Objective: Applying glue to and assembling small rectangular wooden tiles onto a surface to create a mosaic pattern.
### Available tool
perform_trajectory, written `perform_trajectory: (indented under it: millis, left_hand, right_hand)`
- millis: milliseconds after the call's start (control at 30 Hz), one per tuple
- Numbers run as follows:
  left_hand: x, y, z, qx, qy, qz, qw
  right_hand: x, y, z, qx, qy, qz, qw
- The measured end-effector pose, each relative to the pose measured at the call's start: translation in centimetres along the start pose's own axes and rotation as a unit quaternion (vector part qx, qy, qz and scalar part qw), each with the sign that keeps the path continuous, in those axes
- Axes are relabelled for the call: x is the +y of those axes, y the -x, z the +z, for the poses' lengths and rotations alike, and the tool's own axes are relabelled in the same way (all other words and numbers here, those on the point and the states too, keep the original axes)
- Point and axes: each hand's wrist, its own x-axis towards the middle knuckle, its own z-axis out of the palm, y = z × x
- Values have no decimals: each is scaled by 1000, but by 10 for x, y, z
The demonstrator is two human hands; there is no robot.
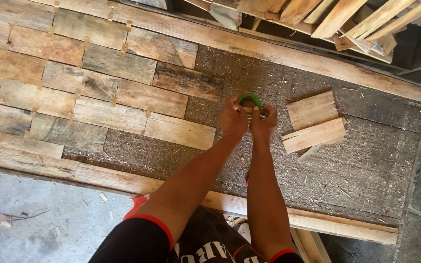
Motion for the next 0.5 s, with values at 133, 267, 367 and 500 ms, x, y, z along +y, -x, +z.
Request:
perform_trajectory:
  millis: [133, 267, 367, 500]
  left_hand:
    - [-14, -3, -6, -38, 169, -37, 984]
    - [-28, 2, -30, -63, 307, -24, 949]
    - [-55, -2, -43, -47, 408, -32, 911]
    - [-59, -1, -89, -16, 470, -55, 881]
  right_hand:
    - [-20, 10, -14, 66, 30, -98, 993]
    - [-57, 38, -20, 37, 7, -184, 982]
    - [-72, 56, -6, -66, -45, -235, 969]
    - [-75, 73, 27, -190, -61, -104, 974]
